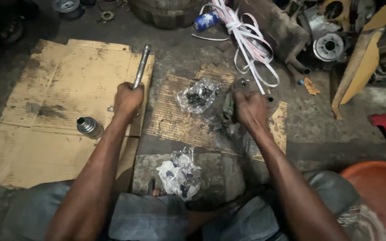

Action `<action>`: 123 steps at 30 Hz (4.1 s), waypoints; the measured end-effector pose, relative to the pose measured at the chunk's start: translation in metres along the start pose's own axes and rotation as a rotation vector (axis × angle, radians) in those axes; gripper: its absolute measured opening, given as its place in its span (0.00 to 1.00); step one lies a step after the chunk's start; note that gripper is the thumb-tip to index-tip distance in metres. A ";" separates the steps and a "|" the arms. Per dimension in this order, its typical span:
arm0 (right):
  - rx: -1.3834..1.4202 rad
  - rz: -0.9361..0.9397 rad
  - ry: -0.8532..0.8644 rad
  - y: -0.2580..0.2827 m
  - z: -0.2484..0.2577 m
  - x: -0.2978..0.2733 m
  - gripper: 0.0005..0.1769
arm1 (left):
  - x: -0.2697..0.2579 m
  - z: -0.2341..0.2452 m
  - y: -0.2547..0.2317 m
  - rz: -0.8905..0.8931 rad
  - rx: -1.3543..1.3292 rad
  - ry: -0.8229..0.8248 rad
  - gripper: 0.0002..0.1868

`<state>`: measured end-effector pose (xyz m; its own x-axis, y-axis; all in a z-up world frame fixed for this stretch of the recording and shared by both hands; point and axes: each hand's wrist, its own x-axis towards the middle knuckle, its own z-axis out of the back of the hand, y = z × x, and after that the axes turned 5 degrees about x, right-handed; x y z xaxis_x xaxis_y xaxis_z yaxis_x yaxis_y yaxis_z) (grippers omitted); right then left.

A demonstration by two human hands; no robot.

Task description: The person sits on the floor and cleans a metal rod and a cylindrical mechanical part using a cloth. They wipe the rod thoroughly, then clean the cylindrical part, and finally place the items on a piece of cardboard.

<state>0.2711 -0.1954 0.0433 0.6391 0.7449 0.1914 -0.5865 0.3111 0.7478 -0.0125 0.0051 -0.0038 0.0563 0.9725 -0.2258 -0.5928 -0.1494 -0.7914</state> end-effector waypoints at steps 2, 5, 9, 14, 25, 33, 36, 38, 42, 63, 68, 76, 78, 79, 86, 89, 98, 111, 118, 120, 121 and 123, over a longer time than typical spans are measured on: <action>-0.055 -0.023 0.051 0.004 0.001 -0.003 0.24 | 0.008 0.005 0.011 -0.016 0.155 -0.083 0.20; -0.031 -0.076 0.077 0.005 -0.002 0.000 0.21 | 0.026 0.015 0.036 -0.077 0.307 -0.183 0.18; -0.041 0.035 -0.043 -0.011 -0.012 0.005 0.23 | 0.030 0.017 0.060 0.003 0.406 -0.184 0.20; -0.126 0.070 0.035 -0.023 -0.014 0.007 0.26 | 0.026 0.016 0.076 -0.027 0.566 -0.193 0.26; -0.180 -0.099 0.203 -0.028 -0.033 0.000 0.23 | 0.004 -0.025 0.032 -0.496 0.293 -0.089 0.24; 0.019 -0.055 -0.223 -0.027 0.020 0.036 0.13 | -0.075 -0.104 -0.060 -0.720 0.099 0.266 0.36; -0.100 -0.049 -0.077 -0.022 0.057 0.044 0.13 | -0.079 -0.149 -0.084 -0.750 0.096 0.259 0.45; -0.391 -0.067 0.258 -0.023 0.067 0.044 0.15 | -0.078 -0.179 -0.096 -0.698 0.104 0.255 0.53; -0.805 -0.134 0.783 -0.040 0.085 0.019 0.17 | -0.067 -0.234 -0.107 -0.617 0.257 0.234 0.63; -0.682 -0.004 0.718 -0.066 0.009 -0.001 0.18 | -0.044 -0.099 -0.053 -0.661 -0.261 0.126 0.62; -0.572 0.118 0.131 -0.073 0.002 0.040 0.21 | -0.056 -0.052 -0.021 -0.578 -0.163 0.149 0.60; -0.201 0.129 -0.002 -0.019 0.065 0.052 0.27 | -0.031 -0.047 -0.013 -0.478 -0.343 0.010 0.57; -0.338 0.163 0.061 -0.017 0.052 0.039 0.26 | -0.031 -0.049 -0.012 -0.477 -0.363 0.013 0.57; -0.431 0.179 0.154 -0.015 0.041 0.033 0.26 | -0.031 -0.050 -0.012 -0.463 -0.367 0.024 0.57; -0.421 0.551 1.163 0.011 -0.066 -0.121 0.44 | -0.044 -0.058 -0.009 -0.421 -0.371 0.086 0.57; -0.390 0.611 1.169 0.010 -0.074 -0.110 0.28 | -0.049 -0.057 -0.011 -0.490 -0.416 0.087 0.57; -0.287 0.192 0.920 -0.047 0.049 0.020 0.15 | -0.049 -0.053 -0.018 -0.393 -0.442 0.098 0.56; -0.475 0.030 1.063 -0.048 0.018 -0.054 0.38 | -0.067 -0.085 -0.018 -0.125 -0.757 0.478 0.47; -0.368 0.036 0.794 -0.020 0.070 -0.035 0.35 | -0.066 -0.095 -0.018 0.300 -1.263 0.796 0.36; -0.412 0.033 0.825 -0.009 0.070 -0.039 0.36 | -0.073 -0.089 -0.027 0.366 -1.283 0.817 0.38; -0.434 0.030 0.840 -0.001 0.071 -0.042 0.36 | -0.074 -0.086 -0.033 0.424 -1.275 0.799 0.38; -0.400 0.032 0.797 0.015 0.071 -0.050 0.36 | -0.075 -0.084 -0.044 0.451 -1.227 0.769 0.38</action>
<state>0.2654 -0.2699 0.0898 0.1711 0.8996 -0.4019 -0.8230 0.3547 0.4436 0.0770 -0.0762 -0.0001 0.6813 0.5376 -0.4968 0.3199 -0.8292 -0.4584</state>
